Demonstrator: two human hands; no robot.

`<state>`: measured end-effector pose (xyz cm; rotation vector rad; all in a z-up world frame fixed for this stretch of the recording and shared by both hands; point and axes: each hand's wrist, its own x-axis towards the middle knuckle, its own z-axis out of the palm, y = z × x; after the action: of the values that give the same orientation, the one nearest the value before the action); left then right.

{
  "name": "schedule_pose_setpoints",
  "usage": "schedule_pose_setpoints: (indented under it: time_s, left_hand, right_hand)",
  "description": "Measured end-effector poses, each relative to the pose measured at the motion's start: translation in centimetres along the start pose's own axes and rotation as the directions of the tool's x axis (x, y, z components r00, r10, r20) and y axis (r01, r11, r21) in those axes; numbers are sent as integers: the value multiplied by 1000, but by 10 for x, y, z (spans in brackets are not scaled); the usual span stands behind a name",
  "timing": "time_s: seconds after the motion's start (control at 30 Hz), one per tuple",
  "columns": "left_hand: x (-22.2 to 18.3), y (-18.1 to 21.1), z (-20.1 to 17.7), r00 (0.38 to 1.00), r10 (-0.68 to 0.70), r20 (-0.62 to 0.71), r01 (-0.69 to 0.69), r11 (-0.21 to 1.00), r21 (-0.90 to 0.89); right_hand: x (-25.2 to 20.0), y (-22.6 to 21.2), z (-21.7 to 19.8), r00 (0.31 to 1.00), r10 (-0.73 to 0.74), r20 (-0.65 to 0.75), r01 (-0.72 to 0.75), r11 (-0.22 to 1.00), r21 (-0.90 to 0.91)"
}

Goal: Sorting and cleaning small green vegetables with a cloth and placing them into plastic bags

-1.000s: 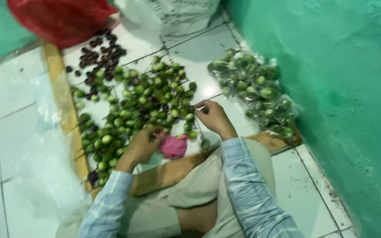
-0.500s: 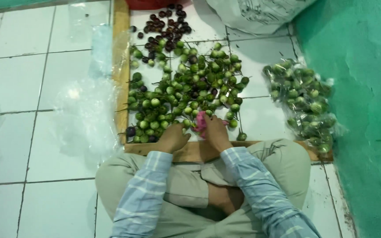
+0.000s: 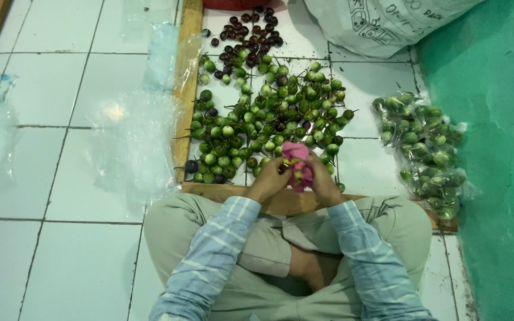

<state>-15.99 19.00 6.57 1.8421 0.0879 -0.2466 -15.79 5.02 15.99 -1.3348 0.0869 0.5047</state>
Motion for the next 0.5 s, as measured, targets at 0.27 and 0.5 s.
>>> schedule_pose_setpoints:
  time_s: [0.27, 0.5]
  left_hand:
    - [-4, 9, -9, 998, -25, 65, 6, 959, 282]
    - [28, 16, -84, 859, -211, -466, 457, 726, 513]
  right_hand:
    - [36, 67, -58, 997, -67, -35, 37, 838, -545]
    - [38, 51, -73, 989, -130, -69, 66, 809, -584]
